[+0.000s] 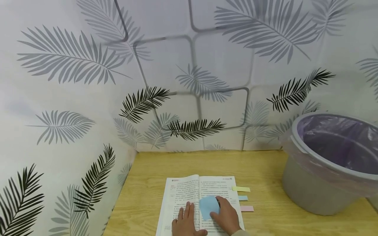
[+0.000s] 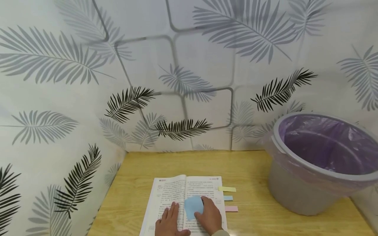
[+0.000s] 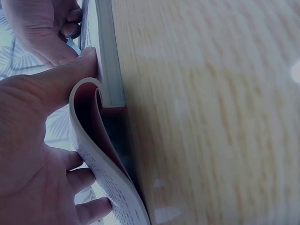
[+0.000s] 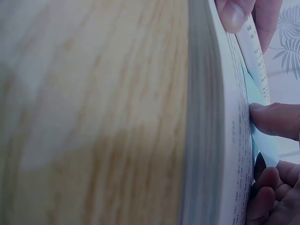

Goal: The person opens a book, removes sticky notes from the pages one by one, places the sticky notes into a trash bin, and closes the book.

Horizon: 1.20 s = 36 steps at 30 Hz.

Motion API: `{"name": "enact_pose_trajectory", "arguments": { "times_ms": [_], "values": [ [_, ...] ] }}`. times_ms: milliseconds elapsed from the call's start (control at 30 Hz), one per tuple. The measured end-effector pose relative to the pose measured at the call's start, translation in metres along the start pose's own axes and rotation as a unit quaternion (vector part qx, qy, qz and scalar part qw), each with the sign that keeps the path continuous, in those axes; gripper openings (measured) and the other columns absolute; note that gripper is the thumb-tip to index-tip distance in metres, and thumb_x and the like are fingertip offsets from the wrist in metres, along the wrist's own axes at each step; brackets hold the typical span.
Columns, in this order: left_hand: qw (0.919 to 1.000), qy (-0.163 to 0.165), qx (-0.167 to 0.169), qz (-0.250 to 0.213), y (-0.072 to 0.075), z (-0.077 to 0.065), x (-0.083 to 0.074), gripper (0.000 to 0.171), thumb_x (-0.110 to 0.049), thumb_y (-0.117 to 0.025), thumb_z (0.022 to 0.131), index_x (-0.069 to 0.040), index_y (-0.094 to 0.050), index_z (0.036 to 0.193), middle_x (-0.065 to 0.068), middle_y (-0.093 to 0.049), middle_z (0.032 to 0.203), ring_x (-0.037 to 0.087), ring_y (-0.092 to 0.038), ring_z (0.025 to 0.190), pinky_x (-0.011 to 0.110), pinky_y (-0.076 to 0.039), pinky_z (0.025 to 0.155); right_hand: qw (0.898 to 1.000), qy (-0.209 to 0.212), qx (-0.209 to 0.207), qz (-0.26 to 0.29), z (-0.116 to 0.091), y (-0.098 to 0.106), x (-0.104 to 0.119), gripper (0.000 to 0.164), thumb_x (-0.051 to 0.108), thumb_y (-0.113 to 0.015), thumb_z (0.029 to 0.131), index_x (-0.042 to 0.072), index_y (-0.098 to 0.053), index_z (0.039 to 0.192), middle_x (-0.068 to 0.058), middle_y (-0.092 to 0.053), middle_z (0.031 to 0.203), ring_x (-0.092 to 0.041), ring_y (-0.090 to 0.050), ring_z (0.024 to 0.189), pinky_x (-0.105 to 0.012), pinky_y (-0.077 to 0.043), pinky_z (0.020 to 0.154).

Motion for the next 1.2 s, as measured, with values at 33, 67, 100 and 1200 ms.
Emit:
{"name": "enact_pose_trajectory", "arguments": {
  "times_ms": [33,67,100,1200],
  "values": [
    [1.0000,-0.001,0.001,0.000,0.0003,0.0001,-0.0001,0.108,-0.075,-0.064,0.066,-0.013,-0.030,0.148,0.007,-0.032,0.155,0.036,-0.034,0.137,0.063,-0.037,0.096,1.000,0.000,-0.002,0.001,0.0000,0.0009,0.0004,0.061,0.022,-0.080,0.072,0.002,-0.055,0.124,-0.017,-0.062,0.119,-0.032,-0.060,0.108,-0.050,-0.049,0.091],
    [1.0000,-0.003,0.000,0.000,0.0002,0.0005,0.0001,0.108,-0.075,-0.063,0.066,-0.013,-0.030,0.148,0.007,-0.032,0.155,0.037,-0.034,0.137,0.063,-0.037,0.096,1.000,0.001,-0.003,0.001,0.0000,0.0016,0.0006,0.060,0.022,-0.080,0.072,0.001,-0.056,0.122,-0.016,-0.062,0.117,-0.032,-0.060,0.107,-0.050,-0.049,0.090],
    [1.0000,-0.003,0.001,-0.002,0.0002,0.0011,0.0005,0.109,-0.076,-0.063,0.066,-0.013,-0.030,0.148,0.007,-0.032,0.155,0.037,-0.034,0.137,0.063,-0.037,0.096,1.000,0.003,-0.003,0.001,0.0000,0.0023,0.0008,0.058,0.022,-0.080,0.072,0.001,-0.057,0.121,-0.016,-0.063,0.116,-0.032,-0.061,0.105,-0.050,-0.050,0.089],
    [1.0000,-0.002,-0.001,-0.004,0.0027,-0.0001,0.0008,0.110,-0.079,-0.059,0.065,-0.013,-0.030,0.148,0.008,-0.031,0.156,0.037,-0.033,0.137,0.063,-0.037,0.096,1.000,0.024,0.006,0.000,-0.0003,0.0023,0.0020,0.046,0.020,-0.072,0.080,-0.001,-0.057,0.118,-0.014,-0.062,0.112,-0.031,-0.060,0.107,-0.048,-0.048,0.092]
  ]
}}
Point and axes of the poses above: each hand's wrist, its own z-axis towards the middle knuckle, its own y-axis out of the back of the hand, x = y × z, the point moved 7 cm from there along z, towards the middle knuckle
